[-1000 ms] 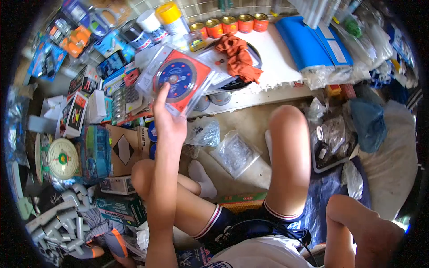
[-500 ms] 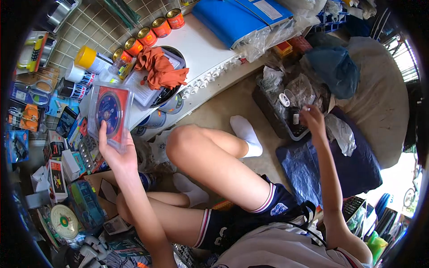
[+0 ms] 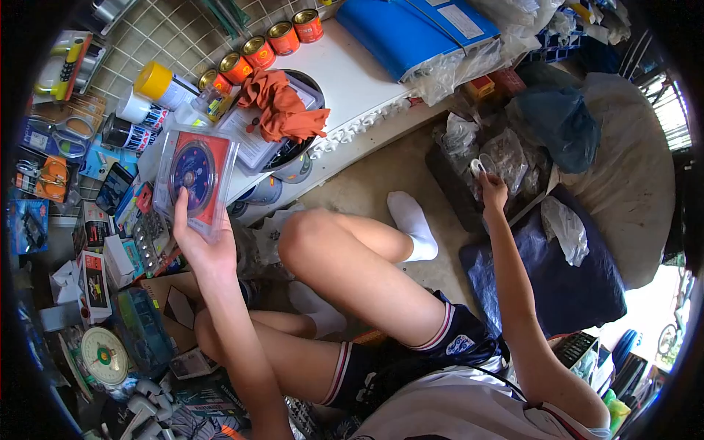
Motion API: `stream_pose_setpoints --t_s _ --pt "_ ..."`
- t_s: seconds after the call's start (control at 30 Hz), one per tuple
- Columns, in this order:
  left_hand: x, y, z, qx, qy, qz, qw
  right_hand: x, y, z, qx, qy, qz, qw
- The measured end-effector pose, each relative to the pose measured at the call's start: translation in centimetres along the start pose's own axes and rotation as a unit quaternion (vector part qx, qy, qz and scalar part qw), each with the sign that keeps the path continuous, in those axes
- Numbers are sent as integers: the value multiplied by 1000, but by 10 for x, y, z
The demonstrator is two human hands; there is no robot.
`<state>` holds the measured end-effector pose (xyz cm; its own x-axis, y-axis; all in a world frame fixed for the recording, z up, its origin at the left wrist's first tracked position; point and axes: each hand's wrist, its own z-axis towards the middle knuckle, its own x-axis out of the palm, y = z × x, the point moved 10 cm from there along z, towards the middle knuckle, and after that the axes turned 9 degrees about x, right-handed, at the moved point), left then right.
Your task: Cleaning and inspecting packaged saw blades on a shelf.
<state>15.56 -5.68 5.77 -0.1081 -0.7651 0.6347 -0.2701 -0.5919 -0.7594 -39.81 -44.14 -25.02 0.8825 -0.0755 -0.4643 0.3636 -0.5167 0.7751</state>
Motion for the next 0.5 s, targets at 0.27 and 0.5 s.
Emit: stream_pose_setpoints --t_s 0.27,0.5 --pt "-5 -16 0 -1 4 -17 1000 -29 3 -14 28 28 87 995" --pt "-4 -26 -7 -5 -4 -18 1000 -64 193 -141 -201 58 147 967"
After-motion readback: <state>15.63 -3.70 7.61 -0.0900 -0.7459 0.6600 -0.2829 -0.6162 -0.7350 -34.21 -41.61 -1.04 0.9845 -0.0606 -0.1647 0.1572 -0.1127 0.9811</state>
